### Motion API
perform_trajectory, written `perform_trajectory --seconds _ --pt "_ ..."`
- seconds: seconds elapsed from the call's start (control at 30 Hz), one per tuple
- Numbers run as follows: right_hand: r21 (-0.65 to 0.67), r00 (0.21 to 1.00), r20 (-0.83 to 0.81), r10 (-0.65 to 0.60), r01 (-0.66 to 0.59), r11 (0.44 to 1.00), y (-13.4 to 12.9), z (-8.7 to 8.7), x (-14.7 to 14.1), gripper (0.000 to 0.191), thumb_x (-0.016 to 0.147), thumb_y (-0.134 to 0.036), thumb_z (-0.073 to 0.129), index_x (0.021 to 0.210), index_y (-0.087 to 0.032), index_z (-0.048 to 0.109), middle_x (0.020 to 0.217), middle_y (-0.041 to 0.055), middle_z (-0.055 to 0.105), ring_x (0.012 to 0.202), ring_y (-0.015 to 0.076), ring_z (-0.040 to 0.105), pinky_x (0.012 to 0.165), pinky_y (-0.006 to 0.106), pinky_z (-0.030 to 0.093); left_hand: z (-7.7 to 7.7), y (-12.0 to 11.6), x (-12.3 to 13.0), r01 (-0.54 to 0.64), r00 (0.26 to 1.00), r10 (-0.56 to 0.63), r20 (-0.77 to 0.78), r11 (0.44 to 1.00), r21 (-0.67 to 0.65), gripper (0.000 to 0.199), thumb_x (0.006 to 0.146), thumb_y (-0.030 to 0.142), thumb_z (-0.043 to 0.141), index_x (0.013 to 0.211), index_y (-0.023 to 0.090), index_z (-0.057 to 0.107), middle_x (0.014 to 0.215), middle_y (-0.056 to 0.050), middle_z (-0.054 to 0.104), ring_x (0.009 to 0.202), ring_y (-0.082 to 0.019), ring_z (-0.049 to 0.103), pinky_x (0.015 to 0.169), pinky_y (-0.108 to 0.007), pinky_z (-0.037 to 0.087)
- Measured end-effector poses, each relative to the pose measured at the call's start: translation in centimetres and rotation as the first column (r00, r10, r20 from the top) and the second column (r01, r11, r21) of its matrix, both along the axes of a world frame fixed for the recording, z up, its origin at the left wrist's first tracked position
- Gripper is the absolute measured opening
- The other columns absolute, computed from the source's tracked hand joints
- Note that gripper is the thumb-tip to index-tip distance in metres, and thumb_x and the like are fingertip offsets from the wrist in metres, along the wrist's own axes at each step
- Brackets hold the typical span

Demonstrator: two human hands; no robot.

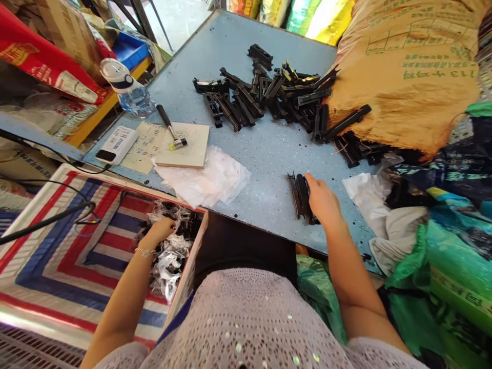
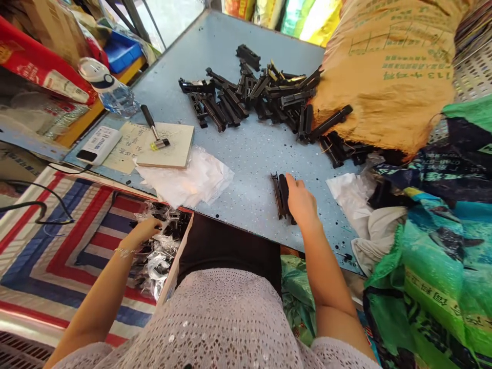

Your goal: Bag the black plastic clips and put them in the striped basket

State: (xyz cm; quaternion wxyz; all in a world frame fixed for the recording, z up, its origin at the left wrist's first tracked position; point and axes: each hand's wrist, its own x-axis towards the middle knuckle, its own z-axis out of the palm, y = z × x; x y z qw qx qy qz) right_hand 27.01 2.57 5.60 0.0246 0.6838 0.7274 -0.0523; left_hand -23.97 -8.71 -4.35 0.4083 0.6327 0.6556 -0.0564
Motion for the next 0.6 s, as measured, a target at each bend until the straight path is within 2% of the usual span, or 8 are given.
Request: perform_trajectory --seconds 0.07,0.17,0.23,0.3,0.4,0.5,0.53,0.6 --pt "-0.031 0.973 0.054 0.223 -0.222 0.975 1.4 -0.5 0.3 0.061 0.095 -0.018 0.040 0.155 -0.025 0.043 0.150 0.0201 0.050 0.127 0.0409 0.058 0.095 0.053 0.052 -2.4 0.9 -0.4 -0.061 0.997 0.061 -0.054 0.998 -0.012 0.012 0.077 0.028 0.059 0.073 0.018 0.066 0.074 -0.010 0.069 0.090 -0.032 0.069 0.084 -0.042 0.053" --pt "-0.082 0.877 0.091 0.471 -0.465 0.881 3.2 -0.9 0.4 0.052 0.092 -0.018 0.046 0.142 -0.028 0.060 0.167 0.0100 0.033 0.153 0.0416 0.026 0.116 0.065 0.032 -2.4 1.4 0.1 -0.063 0.997 0.061 -0.038 0.996 -0.055 0.017 0.076 0.030 0.062 0.065 0.017 0.064 0.064 -0.007 0.065 0.080 -0.028 0.069 0.076 -0.036 0.052" --pt "-0.109 0.830 0.095 0.550 -0.541 0.834 3.9 -0.8 0.2 0.046 0.089 -0.014 0.050 0.129 -0.026 0.068 0.167 0.0078 0.033 0.157 0.0386 0.017 0.121 0.067 0.019 -0.7 1.6 1.3 -0.038 0.999 0.041 0.023 0.994 -0.107 0.022 0.076 0.033 0.065 0.061 0.017 0.065 0.060 -0.006 0.065 0.070 -0.024 0.068 0.069 -0.031 0.051" --pt "-0.135 0.783 0.085 0.616 -0.604 0.786 4.3 -0.4 -0.4 0.043 0.083 -0.009 0.054 0.120 -0.024 0.070 0.164 0.0087 0.038 0.157 0.0368 0.019 0.122 0.065 0.017 1.8 2.0 3.1 0.037 0.977 -0.006 0.211 0.990 -0.140 0.028 0.083 0.040 0.062 0.069 0.018 0.071 0.066 -0.005 0.070 0.067 -0.021 0.068 0.065 -0.028 0.052" --pt "-0.208 0.749 0.040 0.661 -0.641 0.739 4.0 0.6 -2.0 0.038 0.077 -0.009 0.060 0.114 -0.017 0.067 0.144 0.0172 0.059 0.144 0.0374 0.043 0.116 0.058 0.032 5.7 3.3 6.5 0.062 0.896 -0.116 0.429 0.989 0.136 0.031 0.094 0.042 0.055 0.092 0.021 0.077 0.085 -0.006 0.075 0.078 -0.020 0.070 0.073 -0.028 0.055" --pt "-0.282 0.815 -0.088 0.572 -0.571 0.771 3.1 0.6 -3.8 0.030 0.082 -0.021 0.065 0.112 -0.015 0.062 0.116 0.0182 0.070 0.117 0.0346 0.063 0.098 0.046 0.047 7.7 5.3 9.1 -0.035 0.995 -0.025 0.099 0.827 0.561 0.020 0.093 0.025 0.057 0.094 0.019 0.076 0.103 -0.014 0.074 0.099 -0.027 0.067 0.084 -0.036 0.054" --pt "-0.295 0.838 -0.149 0.524 -0.544 0.786 2.7 0.3 -4.3 0.033 0.084 -0.025 0.065 0.115 -0.015 0.060 0.115 0.0179 0.069 0.113 0.0336 0.064 0.094 0.043 0.049 7.8 6.0 9.5 -0.003 0.998 0.042 -0.048 0.788 0.615 0.019 0.092 0.019 0.057 0.091 0.017 0.075 0.107 -0.017 0.072 0.103 -0.030 0.066 0.084 -0.039 0.054" --pt "-0.313 0.864 -0.257 0.433 -0.498 0.808 1.9 -0.7 -4.7 0.039 0.085 -0.032 0.067 0.119 -0.015 0.056 0.119 0.0180 0.067 0.112 0.0329 0.064 0.090 0.039 0.049 7.5 7.2 9.6 0.077 0.964 0.097 -0.248 0.788 0.611 0.019 0.090 0.014 0.056 0.086 0.015 0.074 0.107 -0.019 0.071 0.105 -0.033 0.064 0.079 -0.040 0.053"
